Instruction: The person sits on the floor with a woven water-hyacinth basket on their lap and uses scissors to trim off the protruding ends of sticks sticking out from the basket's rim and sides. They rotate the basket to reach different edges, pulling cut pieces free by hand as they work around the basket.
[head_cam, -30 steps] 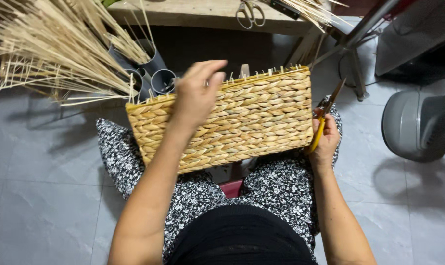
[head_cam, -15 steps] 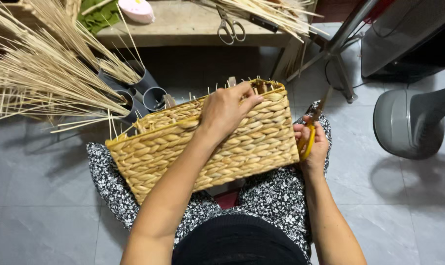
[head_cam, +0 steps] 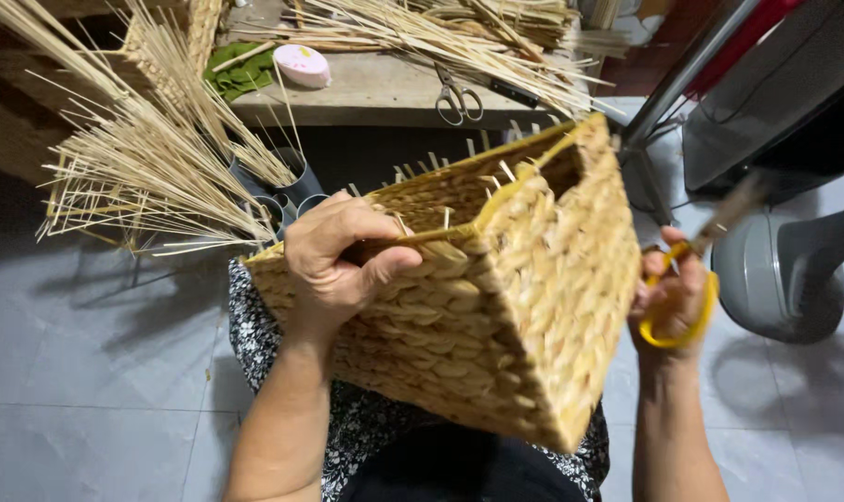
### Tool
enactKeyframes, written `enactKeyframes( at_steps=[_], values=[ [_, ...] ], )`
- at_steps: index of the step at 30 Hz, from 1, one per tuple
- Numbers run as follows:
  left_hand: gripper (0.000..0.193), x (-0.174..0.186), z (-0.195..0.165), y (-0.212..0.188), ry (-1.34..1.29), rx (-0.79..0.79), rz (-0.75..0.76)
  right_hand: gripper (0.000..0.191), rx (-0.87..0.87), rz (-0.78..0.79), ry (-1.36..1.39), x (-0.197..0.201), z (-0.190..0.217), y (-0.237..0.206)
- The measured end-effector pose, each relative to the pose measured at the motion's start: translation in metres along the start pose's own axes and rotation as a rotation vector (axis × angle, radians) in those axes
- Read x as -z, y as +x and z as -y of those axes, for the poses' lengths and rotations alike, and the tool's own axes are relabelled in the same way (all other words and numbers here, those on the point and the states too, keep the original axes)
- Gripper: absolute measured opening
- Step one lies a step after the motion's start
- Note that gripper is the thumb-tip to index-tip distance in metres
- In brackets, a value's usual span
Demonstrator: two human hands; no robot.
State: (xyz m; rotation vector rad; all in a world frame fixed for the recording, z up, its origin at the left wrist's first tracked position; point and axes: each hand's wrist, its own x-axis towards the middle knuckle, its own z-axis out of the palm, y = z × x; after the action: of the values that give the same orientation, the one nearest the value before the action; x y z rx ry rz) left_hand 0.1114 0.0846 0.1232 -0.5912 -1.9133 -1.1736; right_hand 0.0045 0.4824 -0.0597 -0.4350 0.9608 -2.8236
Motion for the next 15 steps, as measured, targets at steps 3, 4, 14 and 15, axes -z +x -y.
enactKeyframes(
  at_steps=[3,4,14,15],
  values=[
    [0.03,-0.002,0.001,-0.007,-0.083,-0.012,-0.029,0.049,-0.002,0.052,0.018,0.001,0.019,-0.005],
    [0.03,-0.004,0.005,-0.009,-0.12,-0.018,-0.036,0.054,0.019,-0.025,-0.194,-0.001,0.021,-0.011],
    [0.068,-0.006,0.089,-0.067,-0.352,0.306,-0.153,0.043,-0.082,-0.179,-0.544,-0.057,-0.017,-0.06],
    [0.066,0.0,0.092,-0.078,-0.374,0.359,-0.184,0.043,-0.086,-0.158,-0.595,-0.063,-0.022,-0.062]
  ],
)
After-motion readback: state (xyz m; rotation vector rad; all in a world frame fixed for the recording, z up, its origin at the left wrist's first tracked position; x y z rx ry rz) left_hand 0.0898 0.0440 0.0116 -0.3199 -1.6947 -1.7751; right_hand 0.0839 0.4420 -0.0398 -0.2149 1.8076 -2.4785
